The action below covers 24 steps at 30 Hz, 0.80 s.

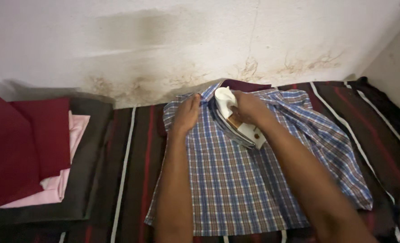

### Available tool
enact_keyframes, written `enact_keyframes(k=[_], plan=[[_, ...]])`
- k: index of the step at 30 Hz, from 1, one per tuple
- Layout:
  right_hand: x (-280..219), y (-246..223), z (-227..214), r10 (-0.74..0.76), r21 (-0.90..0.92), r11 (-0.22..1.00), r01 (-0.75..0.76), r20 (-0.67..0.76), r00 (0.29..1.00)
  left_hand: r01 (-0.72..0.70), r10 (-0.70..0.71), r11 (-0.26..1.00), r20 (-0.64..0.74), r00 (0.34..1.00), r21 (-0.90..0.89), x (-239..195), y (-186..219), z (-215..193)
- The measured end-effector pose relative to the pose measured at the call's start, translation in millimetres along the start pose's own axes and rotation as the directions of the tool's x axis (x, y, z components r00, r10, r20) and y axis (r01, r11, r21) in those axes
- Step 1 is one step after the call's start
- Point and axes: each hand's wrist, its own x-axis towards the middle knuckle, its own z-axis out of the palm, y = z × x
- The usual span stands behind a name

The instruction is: The person irons a plaid shirt on an ironing board by hand. They smooth the fabric, press the collar, sleeves, and main body with an iron, and then fold the shirt.

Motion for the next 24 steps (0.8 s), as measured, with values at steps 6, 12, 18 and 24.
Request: enact_keyframes(k=[6,12,18,24], plan=[[10,2,8,-0.297,0.13,0.944,0.302,-0.059,0.953,0.205,-0.256,0.839,0.032,0.966,0.504,-16,56,-42],[20,-1,20,-0.228,0.131,0.967,0.219,0.06,0.972,0.467,-0.558,0.593,-0.083,0.825,0.656,-11,23,-35],[26,0,26,-0.367,0.085,0.929,0.36,0.111,0.923,0.485,-0.525,0.638,-0.123,0.842,0.598,-11,14,-40],[24,-24,36,-0.313,0.057,0.946,0.32,-0.098,0.945,0.415,-0.618,0.622,0.091,0.781,0.664,-16,20,-51]])
